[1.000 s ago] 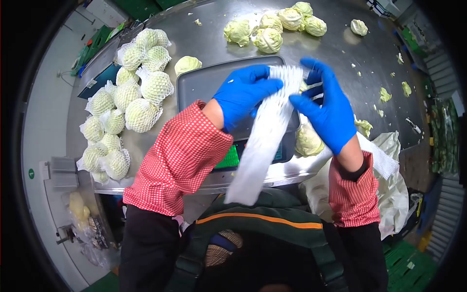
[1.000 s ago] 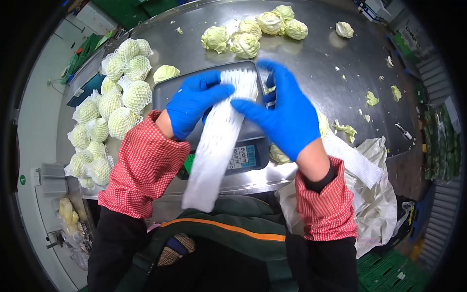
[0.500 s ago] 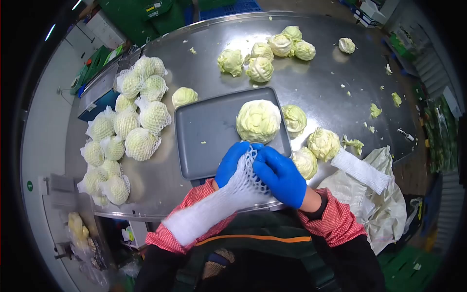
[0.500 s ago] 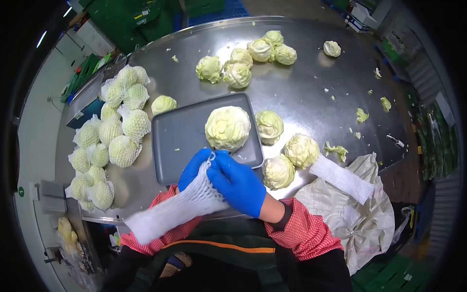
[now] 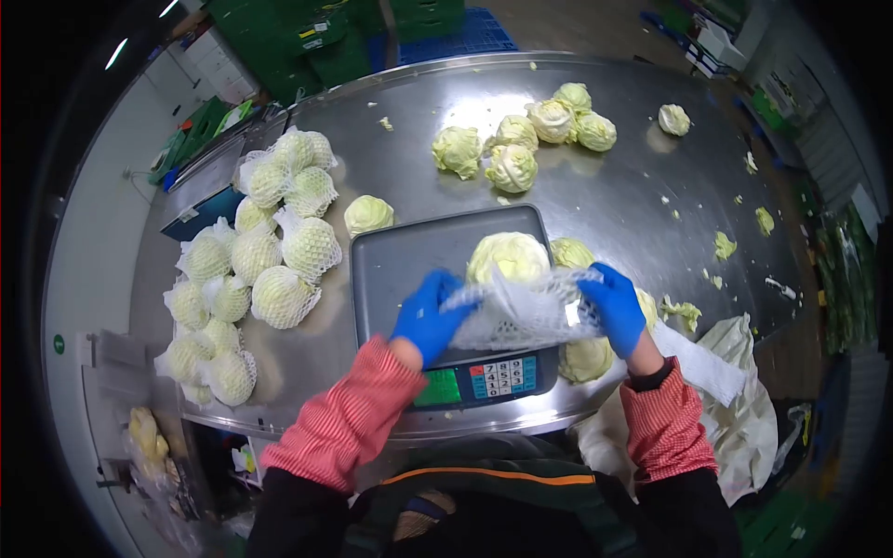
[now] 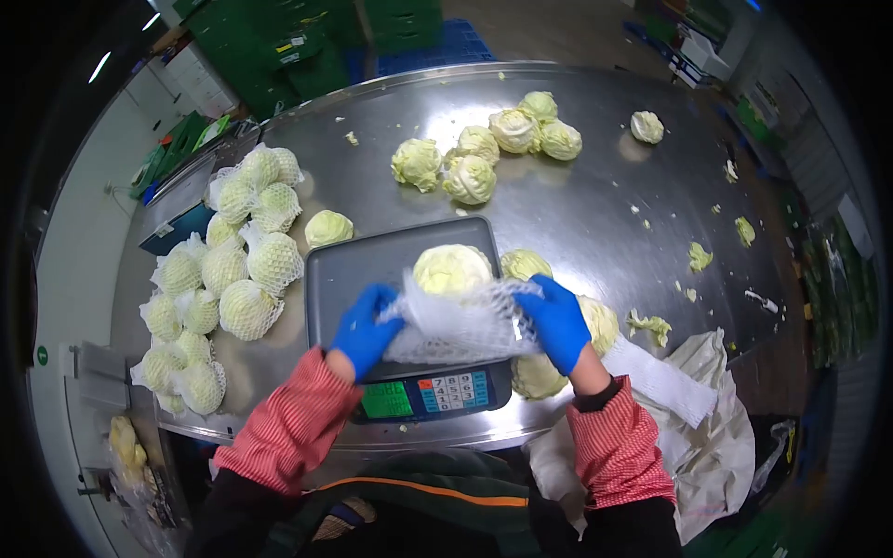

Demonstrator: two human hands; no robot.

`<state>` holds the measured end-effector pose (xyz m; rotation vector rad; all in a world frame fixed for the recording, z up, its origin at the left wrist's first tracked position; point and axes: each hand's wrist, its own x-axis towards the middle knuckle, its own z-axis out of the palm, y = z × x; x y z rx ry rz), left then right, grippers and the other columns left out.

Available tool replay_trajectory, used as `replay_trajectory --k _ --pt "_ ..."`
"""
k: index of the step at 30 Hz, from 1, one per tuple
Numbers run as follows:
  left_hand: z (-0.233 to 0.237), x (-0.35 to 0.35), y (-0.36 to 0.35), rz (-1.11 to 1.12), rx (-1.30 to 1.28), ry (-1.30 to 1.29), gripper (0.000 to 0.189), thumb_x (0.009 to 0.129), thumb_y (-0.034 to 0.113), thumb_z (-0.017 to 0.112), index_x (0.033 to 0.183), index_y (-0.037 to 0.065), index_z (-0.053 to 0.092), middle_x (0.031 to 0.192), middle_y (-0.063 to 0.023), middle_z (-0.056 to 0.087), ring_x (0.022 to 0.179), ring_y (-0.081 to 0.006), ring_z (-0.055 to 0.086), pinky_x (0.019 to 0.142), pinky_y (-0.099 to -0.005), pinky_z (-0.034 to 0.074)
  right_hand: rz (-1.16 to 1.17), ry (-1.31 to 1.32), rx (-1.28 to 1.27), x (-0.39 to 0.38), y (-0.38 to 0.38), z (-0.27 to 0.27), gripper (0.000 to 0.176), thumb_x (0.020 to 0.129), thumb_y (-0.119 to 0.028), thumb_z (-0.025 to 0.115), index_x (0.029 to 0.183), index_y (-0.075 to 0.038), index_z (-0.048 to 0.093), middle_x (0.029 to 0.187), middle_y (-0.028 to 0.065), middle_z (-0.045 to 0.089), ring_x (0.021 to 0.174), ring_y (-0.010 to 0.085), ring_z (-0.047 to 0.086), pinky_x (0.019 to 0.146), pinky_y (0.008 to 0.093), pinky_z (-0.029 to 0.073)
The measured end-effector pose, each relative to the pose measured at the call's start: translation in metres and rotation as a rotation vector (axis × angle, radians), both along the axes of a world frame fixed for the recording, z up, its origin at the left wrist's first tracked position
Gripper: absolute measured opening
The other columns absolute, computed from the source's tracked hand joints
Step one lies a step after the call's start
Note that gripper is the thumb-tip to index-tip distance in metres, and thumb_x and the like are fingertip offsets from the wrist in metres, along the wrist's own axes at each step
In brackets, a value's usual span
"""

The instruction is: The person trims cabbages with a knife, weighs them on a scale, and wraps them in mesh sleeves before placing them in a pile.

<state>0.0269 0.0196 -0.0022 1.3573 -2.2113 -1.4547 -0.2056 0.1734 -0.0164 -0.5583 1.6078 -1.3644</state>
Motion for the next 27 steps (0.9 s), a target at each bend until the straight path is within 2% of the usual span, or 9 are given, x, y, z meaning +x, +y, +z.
replay_trajectory --k 2,4,8,12,14,17,20,22,27 --pt "-0.046 -0.025 -0.025 0.22 -0.037 0.402 0.038 0.088 0.036 0.06 0.109 0.004 0.06 0.099 -0.0202 0.065 0.094 -0.022 0.062 0.08 -0.0338 0.047 0.025 0.203 -0.062 -0.005 -0.03 -0.021 0.03 0.094 -0.021 0.05 0.113 0.001 0.058 0.094 0.006 0.064 0.087 0.01 0.058 0.078 0.0232 0.046" --pt "-0.135 -0.035 -0.071 -0.086 -0.255 0.016 0.051 0.091 0.05 0.048 0.114 0.006 0.059 0.099 -0.0195 0.066 0.093 -0.0255 0.064 0.081 -0.0346 0.048 0.089 0.371 0.011 -0.003 -0.057 -0.039 0.037 0.097 -0.027 0.046 0.116 0.002 0.056 0.099 0.0075 0.064 0.092 0.0115 0.057 0.082 0.0246 0.045" --pt "-0.065 -0.042 -0.038 0.424 0.881 0.583 0.067 0.091 0.063 0.033 0.118 0.007 0.059 0.11 -0.0123 0.065 0.094 -0.0314 0.063 0.09 -0.0396 0.047 0.023 0.176 -0.178 0.015 -0.051 -0.046 0.04 0.099 -0.029 0.039 0.121 0.001 0.055 0.113 0.0083 0.061 0.102 0.0141 0.056 0.089 0.0262 0.044" --pt "0.018 -0.007 -0.019 0.354 1.255 0.877 0.061 0.096 0.051 0.036 0.128 0.001 0.048 0.122 -0.0169 0.058 0.11 -0.0285 0.057 0.101 -0.0387 0.04 0.125 -0.761 -0.284 0.05 -0.048 -0.005 0.041 0.099 -0.028 0.038 0.13 -0.002 0.046 0.123 0.0099 0.056 0.11 0.0193 0.055 0.098 0.0327 0.043" --pt "0.01 0.011 -0.026 0.26 1.331 0.983 0.049 0.096 0.039 0.04 0.122 -0.001 0.052 0.12 -0.0165 0.059 0.109 -0.0278 0.057 0.099 -0.04 0.043 0.276 -0.359 -0.271 0.072 -0.05 -0.008 0.046 0.099 -0.034 0.037 0.132 -0.002 0.043 0.128 0.0113 0.052 0.113 0.0211 0.053 0.101 0.0353 0.041" --pt "0.019 0.035 -0.025 0.214 1.485 0.99 0.041 0.094 0.033 0.045 0.116 0.0 0.056 0.112 -0.0139 0.063 0.096 -0.0251 0.063 0.09 -0.0374 0.048 0.413 -1.23 -0.39 0.101 -0.072 -0.054 0.042 0.099 -0.025 0.038 0.133 -0.001 0.04 0.131 0.0129 0.049 0.117 0.0229 0.05 0.102 0.0377 0.041" --pt "-0.067 0.06 -0.034 0.383 1.139 0.992 0.038 0.097 0.029 0.041 0.118 0.001 0.055 0.111 -0.0135 0.063 0.097 -0.024 0.062 0.089 -0.0366 0.049 0.509 -0.504 -0.497 0.122 -0.093 -0.036 0.043 0.099 -0.025 0.039 0.134 0.0 0.039 0.132 0.0147 0.048 0.117 0.0226 0.051 0.102 0.0366 0.042" --pt "-0.115 0.105 -0.057 0.577 0.755 0.947 0.042 0.099 0.032 0.036 0.125 0.001 0.05 0.118 -0.0131 0.059 0.106 -0.0229 0.058 0.093 -0.037 0.046 0.446 -0.794 -0.342 0.139 -0.126 -0.006 0.047 0.1 -0.03 0.036 0.136 0.0 0.037 0.134 0.0148 0.048 0.118 0.0222 0.051 0.101 0.0349 0.043" --pt "-0.008 0.145 -0.089 0.619 0.507 1.301 0.061 0.097 0.05 0.031 0.14 0.007 0.033 0.139 -0.0139 0.043 0.123 -0.0293 0.046 0.103 -0.0445 0.038 0.386 -0.499 -0.287 0.207 -0.23 -0.016 0.047 0.099 -0.043 0.034 0.107 -0.005 0.06 0.083 0.0034 0.066 0.063 0.0123 0.061 0.058 0.026 0.051"
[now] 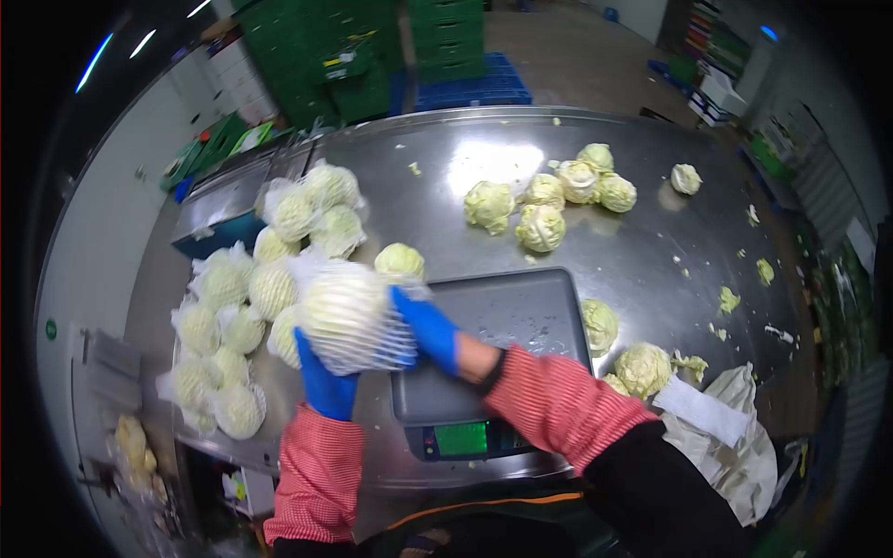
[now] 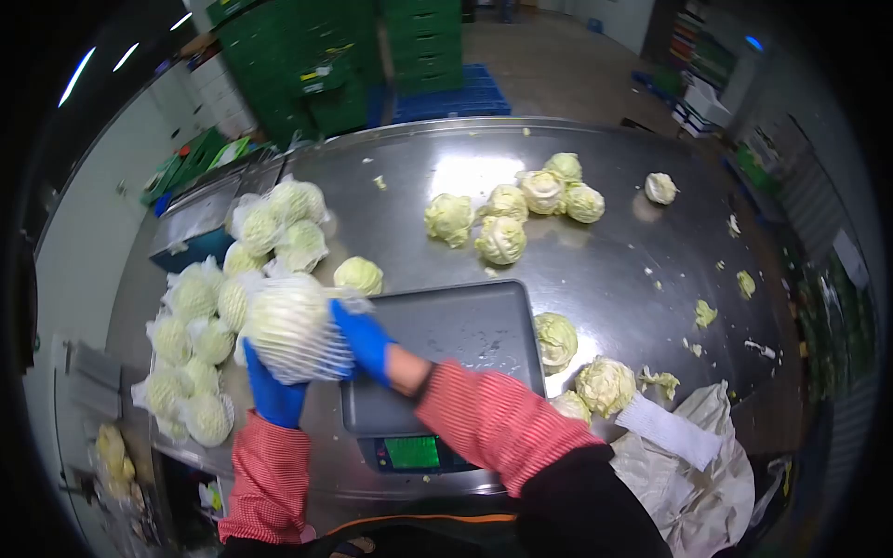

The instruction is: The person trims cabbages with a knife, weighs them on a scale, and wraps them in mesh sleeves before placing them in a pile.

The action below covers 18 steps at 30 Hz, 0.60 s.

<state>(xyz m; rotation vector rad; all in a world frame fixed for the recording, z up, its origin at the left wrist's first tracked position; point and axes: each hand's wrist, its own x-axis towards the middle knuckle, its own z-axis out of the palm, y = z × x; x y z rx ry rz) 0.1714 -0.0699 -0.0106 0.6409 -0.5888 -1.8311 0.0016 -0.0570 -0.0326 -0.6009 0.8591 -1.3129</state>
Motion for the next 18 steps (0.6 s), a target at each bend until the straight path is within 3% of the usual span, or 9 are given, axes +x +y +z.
replay_trajectory --k 2,3,5,7,9,11,13,15,18 --pt "0.003 0.011 -0.037 -0.009 0.008 0.059 0.061 0.096 0.051 0.03 0.14 0.009 0.033 0.139 -0.012 0.043 0.123 -0.0297 0.046 0.103 -0.0465 0.037 0.36 0.318 0.038 0.0 -0.023 0.033 0.057 0.093 -0.056 0.04 0.103 -0.003 0.058 0.074 0.008 0.063 0.058 0.0141 0.059 0.054 0.027 0.049" --pt "-0.001 0.021 -0.061 0.001 -0.013 0.054 0.059 0.096 0.05 0.03 0.14 0.011 0.034 0.139 -0.0112 0.043 0.123 -0.0301 0.046 0.103 -0.0475 0.037 0.457 0.39 -0.041 0.006 -0.041 0.023 0.057 0.092 -0.055 0.043 0.117 -0.005 0.053 0.095 0.0128 0.063 0.072 0.0147 0.063 0.047 0.0264 0.049" --pt "-0.011 0.037 -0.109 0.018 -0.075 0.021 0.061 0.095 0.051 0.034 0.141 0.01 0.033 0.14 -0.0108 0.041 0.122 -0.0304 0.047 0.102 -0.0472 0.038 0.577 0.75 -0.13 -0.013 -0.047 0.048 0.057 0.091 -0.055 0.046 0.121 -0.007 0.051 0.098 0.0168 0.063 0.078 0.0221 0.064 0.061 0.0332 0.053" --pt "-0.042 0.073 -0.166 0.045 -0.075 -0.129 0.065 0.092 0.054 0.038 0.142 0.011 0.032 0.141 -0.0104 0.04 0.12 -0.0308 0.047 0.099 -0.0469 0.04 0.179 1.222 -0.349 -0.047 -0.051 0.031 0.058 0.089 -0.053 0.05 0.126 -0.009 0.048 0.102 0.0209 0.062 0.088 0.032 0.063 0.079 0.0398 0.05" --pt "-0.092 0.109 -0.221 0.072 -0.026 -0.391 0.072 0.088 0.059 0.044 0.143 0.015 0.03 0.142 -0.0099 0.039 0.119 -0.0312 0.048 0.094 -0.0466 0.044 -0.002 1.306 -0.183 -0.115 -0.056 0.032 0.065 0.084 -0.052 0.056 0.132 -0.009 0.044 0.111 0.0221 0.06 0.103 0.0393 0.057 0.089 0.0423 0.045" --pt "-0.093 0.094 -0.222 0.461 0.083 -1.232 0.074 0.085 0.059 0.051 0.144 0.021 0.028 0.143 -0.006 0.036 0.114 -0.0305 0.051 0.075 -0.0502 0.05 -0.257 1.697 -0.068 -0.195 -0.062 0.019 0.073 0.081 -0.049 0.062 0.137 -0.009 0.037 0.112 0.0194 0.058 0.1 0.036 0.058 0.085 0.0447 0.046" --pt "-0.075 0.091 -0.223 0.33 0.318 -1.214 0.075 0.083 0.059 0.054 0.145 0.028 0.025 0.144 -0.0042 0.035 0.11 -0.0295 0.052 0.063 -0.0513 0.049 -0.286 2.047 0.115 -0.284 -0.076 0.003 0.08 0.076 -0.043 0.069 0.138 -0.009 0.034 0.107 0.0168 0.059 0.099 0.0327 0.058 0.082 0.0441 0.047" --pt "-0.096 0.107 -0.23 0.399 0.196 -1.275 0.072 0.087 0.048 0.057 0.146 0.022 0.025 0.143 -0.005 0.035 0.107 -0.0292 0.053 0.07 -0.0475 0.049 -0.225 2.39 0.259 -0.361 -0.091 -0.02 0.091 0.068 -0.039 0.076 0.141 -0.013 0.029 0.113 0.0208 0.055 0.101 0.0351 0.056 0.083 0.0449 0.046" --pt "-0.131 0.125 -0.233 0.654 -0.618 -1.609 0.063 0.089 0.02 0.058 0.144 0.012 0.029 0.144 -0.007 0.035 0.113 -0.0268 0.049 0.092 -0.0389 0.04 -0.191 2.721 0.483 -0.426 -0.121 -0.061 0.109 0.057 -0.043 0.082 0.144 -0.02 0.022 0.129 0.0235 0.046 0.115 0.04 0.05 0.095 0.0578 0.036"
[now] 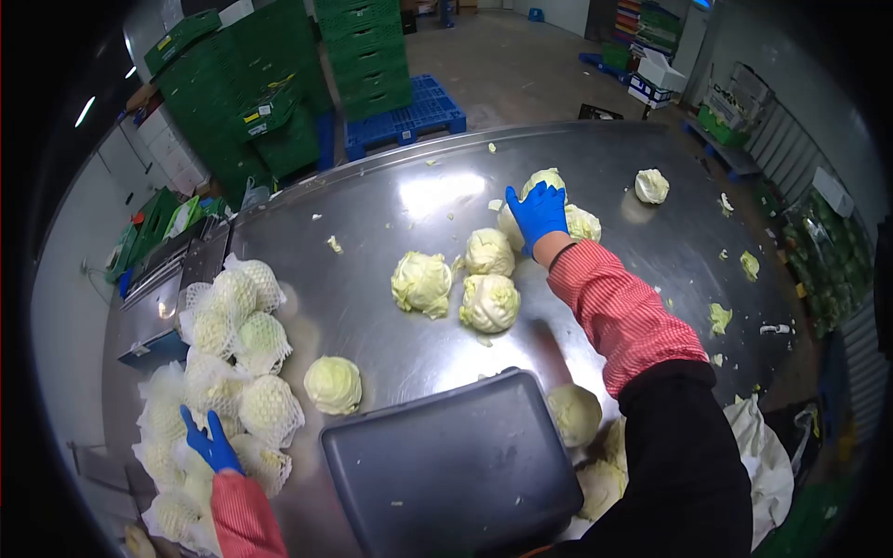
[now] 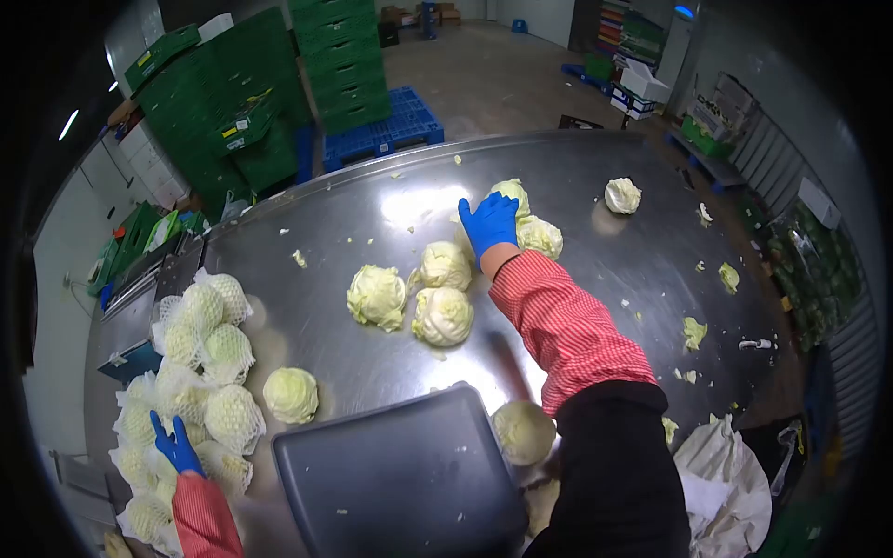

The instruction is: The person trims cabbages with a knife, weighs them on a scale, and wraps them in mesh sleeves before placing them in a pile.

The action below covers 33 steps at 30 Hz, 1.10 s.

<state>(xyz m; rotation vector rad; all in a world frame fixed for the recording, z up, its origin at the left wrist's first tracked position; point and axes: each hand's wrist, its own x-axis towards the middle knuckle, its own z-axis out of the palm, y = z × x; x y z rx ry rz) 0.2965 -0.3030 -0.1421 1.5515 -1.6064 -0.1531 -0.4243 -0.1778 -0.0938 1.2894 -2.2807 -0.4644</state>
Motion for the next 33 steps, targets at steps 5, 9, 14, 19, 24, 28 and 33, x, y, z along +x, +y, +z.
replay_trajectory --k 5,9,14,19,24,28,33 --pt "0.088 -0.145 0.112 -0.252 0.109 0.082 0.057 0.088 0.004 0.051 0.142 0.008 0.033 0.141 -0.0083 0.039 0.12 -0.0242 0.044 0.103 -0.0378 0.032 -0.015 -0.508 0.032 -0.024 -0.008 0.003 0.101 0.054 -0.042 0.083 0.139 -0.024 0.033 0.124 0.0236 0.047 0.112 0.0403 0.051 0.09 0.0548 0.043" --pt "0.101 -0.175 0.13 -0.42 0.143 0.186 0.055 0.088 0.001 0.047 0.141 0.007 0.034 0.14 -0.0097 0.04 0.12 -0.0231 0.045 0.103 -0.0371 0.032 0.04 -0.615 -0.27 -0.013 0.019 -0.007 0.081 0.056 -0.038 0.081 0.127 -0.021 0.046 0.114 0.0243 0.048 0.102 0.0413 0.054 0.082 0.0465 0.05" --pt "0.116 -0.188 0.148 -0.555 0.118 0.366 0.052 0.09 0.002 0.045 0.14 0.004 0.033 0.141 -0.0112 0.039 0.118 -0.0219 0.047 0.102 -0.035 0.034 -0.021 -0.609 -0.487 0.021 0.071 -0.005 0.085 0.057 -0.039 0.081 0.132 -0.019 0.045 0.114 0.0249 0.048 0.102 0.0399 0.053 0.083 0.0456 0.049" --pt "0.143 -0.197 0.183 -0.661 0.137 0.409 0.049 0.092 0.006 0.043 0.14 0.003 0.034 0.13 -0.0104 0.047 0.112 -0.0197 0.048 0.1 -0.034 0.037 0.236 -0.639 -0.62 0.093 0.155 0.055 0.088 0.057 -0.041 0.081 0.135 -0.019 0.044 0.118 0.0259 0.047 0.104 0.0407 0.051 0.088 0.0463 0.045" --pt "0.155 -0.221 0.219 -0.716 0.113 0.507 0.043 0.096 0.013 0.04 0.138 0.001 0.039 0.109 -0.0084 0.053 0.098 -0.0167 0.053 0.094 -0.0316 0.041 0.533 -0.809 -0.621 0.214 0.242 0.108 0.074 0.064 -0.033 0.075 0.132 -0.018 0.048 0.117 0.027 0.048 0.1 0.0409 0.053 0.082 0.0474 0.046" --pt "0.163 -0.243 0.257 -0.913 0.127 0.528 0.041 0.097 0.015 0.04 0.135 -0.001 0.042 0.102 -0.0078 0.057 0.093 -0.0166 0.054 0.089 -0.0308 0.042 0.558 -0.671 -0.486 0.267 0.269 0.083 0.06 0.073 -0.026 0.066 0.13 -0.019 0.049 0.108 0.0257 0.05 0.093 0.0382 0.056 0.075 0.0441 0.048" --pt "0.162 -0.253 0.297 -1.072 0.193 0.498 0.037 0.096 0.018 0.043 0.125 -0.005 0.051 0.1 -0.0111 0.06 0.088 -0.0173 0.056 0.084 -0.0316 0.045 0.275 -1.085 -0.577 0.257 0.314 0.129 0.1 0.064 -0.051 0.075 0.146 -0.021 0.026 0.119 0.0335 0.047 0.101 0.0448 0.054 0.091 0.0468 0.042"
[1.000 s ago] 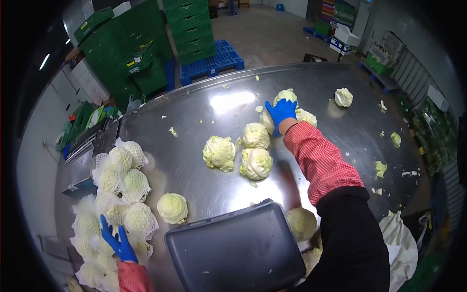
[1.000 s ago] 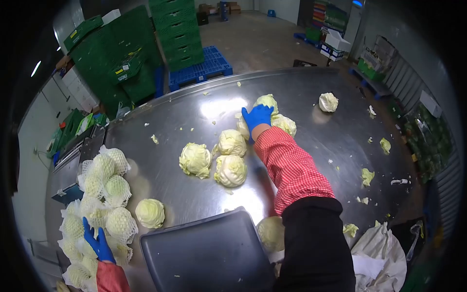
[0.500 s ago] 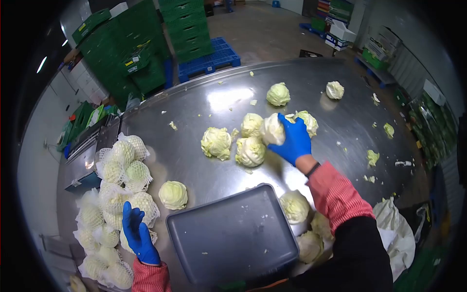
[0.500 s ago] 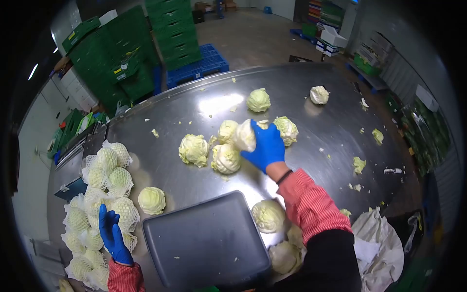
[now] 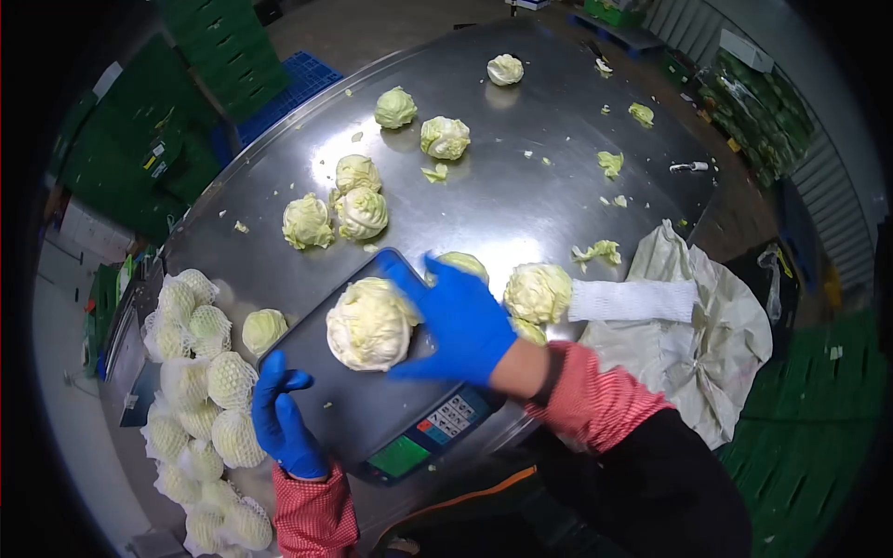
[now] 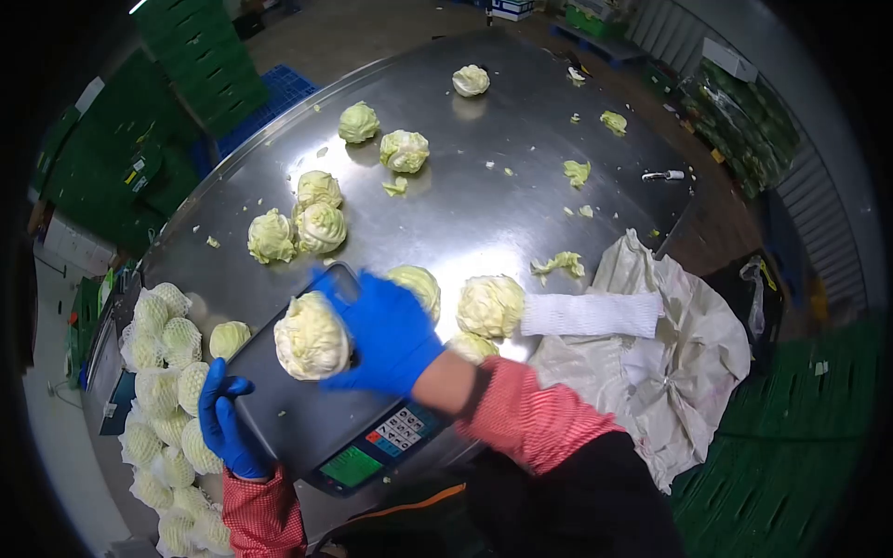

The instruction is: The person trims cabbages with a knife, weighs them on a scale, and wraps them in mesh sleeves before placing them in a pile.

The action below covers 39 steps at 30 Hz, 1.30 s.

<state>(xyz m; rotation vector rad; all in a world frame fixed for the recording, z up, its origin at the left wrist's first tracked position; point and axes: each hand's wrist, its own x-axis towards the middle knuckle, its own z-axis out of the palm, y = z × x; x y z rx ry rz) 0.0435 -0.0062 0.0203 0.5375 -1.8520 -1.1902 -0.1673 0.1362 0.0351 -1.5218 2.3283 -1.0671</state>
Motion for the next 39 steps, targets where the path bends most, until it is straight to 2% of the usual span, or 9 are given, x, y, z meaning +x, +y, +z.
replay_trajectory --k 5,8,13,16,22,26,30,35,39 --pt "-0.002 -0.005 0.039 -0.159 0.059 -0.02 0.032 0.096 0.017 0.043 0.115 -0.005 0.057 0.1 -0.0131 0.063 0.082 -0.0182 0.059 0.079 -0.0315 0.048 -0.475 0.534 0.612 -0.105 0.118 -0.069 0.065 0.074 -0.025 0.06 0.133 -0.005 0.043 0.101 0.0183 0.06 0.09 0.0336 0.06 0.079 0.0442 0.048" --pt "-0.002 -0.013 0.059 -0.286 0.186 -0.052 0.027 0.095 0.012 0.047 0.115 -0.003 0.057 0.103 -0.014 0.062 0.083 -0.016 0.06 0.079 -0.0304 0.048 -0.253 0.058 1.046 -0.139 0.18 -0.101 0.043 0.076 -0.034 0.062 0.108 -0.005 0.061 0.112 0.0181 0.06 0.099 0.0345 0.06 0.082 0.0431 0.049" --pt "-0.012 -0.058 0.107 -0.561 0.603 -0.13 0.034 0.09 0.006 0.056 0.123 0.0 0.052 0.108 -0.014 0.061 0.092 -0.0167 0.06 0.082 -0.0303 0.049 -0.362 -0.282 0.162 -0.079 0.155 -0.045 0.026 0.081 -0.015 0.064 0.104 -0.003 0.061 0.102 0.0099 0.064 0.093 0.0192 0.062 0.079 0.0317 0.048" --pt "-0.016 -0.089 0.133 -0.478 0.72 -0.232 0.047 0.089 0.008 0.059 0.132 0.001 0.043 0.113 -0.0135 0.06 0.094 -0.0181 0.061 0.082 -0.0294 0.049 -0.205 -0.949 -0.247 -0.032 0.121 -0.029 0.036 0.081 -0.009 0.067 0.115 -0.003 0.055 0.112 0.0093 0.06 0.104 0.0187 0.056 0.089 0.0284 0.045" --pt "-0.027 -0.084 0.111 -0.551 1.047 -0.139 0.047 0.088 0.013 0.06 0.13 0.001 0.044 0.11 -0.0123 0.06 0.096 -0.0192 0.061 0.081 -0.0315 0.051 0.011 -0.661 -0.242 0.024 0.078 0.001 0.058 0.08 -0.011 0.069 0.132 -0.004 0.044 0.122 0.0098 0.053 0.117 0.0185 0.048 0.098 0.0308 0.039" --pt "-0.028 -0.064 0.105 -0.563 0.974 -0.258 0.043 0.088 0.013 0.061 0.125 -0.001 0.045 0.111 -0.011 0.058 0.098 -0.0164 0.059 0.084 -0.0297 0.049 -0.162 -0.371 -0.034 0.014 0.072 -0.029 0.033 0.077 -0.015 0.073 0.105 -0.004 0.06 0.097 0.0053 0.061 0.086 0.0146 0.056 0.077 0.0268 0.045" --pt "-0.067 -0.04 0.116 -0.709 1.373 0.001 0.042 0.088 0.016 0.06 0.125 0.001 0.046 0.11 -0.0072 0.058 0.096 -0.0151 0.059 0.083 -0.0286 0.048 -0.023 -0.957 0.129 0.027 0.074 -0.051 0.023 0.079 -0.015 0.071 0.095 -0.003 0.061 0.082 0.001 0.059 0.072 0.011 0.053 0.067 0.0252 0.043" --pt "-0.086 -0.017 0.131 -0.641 1.888 0.254 0.033 0.092 0.025 0.051 0.117 0.004 0.056 0.102 -0.0078 0.064 0.09 -0.0182 0.062 0.082 -0.0313 0.05 0.19 0.224 -0.029 0.046 0.07 -0.049 0.016 0.079 -0.012 0.065 0.09 0.0 0.063 0.08 0.0119 0.059 0.071 0.0278 0.058 0.065 0.0329 0.046" --pt "-0.125 -0.008 0.132 -0.828 1.925 0.621 0.034 0.092 0.024 0.05 0.118 0.002 0.055 0.105 -0.0103 0.064 0.093 -0.0205 0.062 0.085 -0.0318 0.049 0.327 0.12 -0.135 0.078 0.069 -0.029 0.015 0.077 -0.007 0.065 0.09 -0.001 0.062 0.082 0.0142 0.059 0.073 0.0303 0.057 0.067 0.033 0.046"
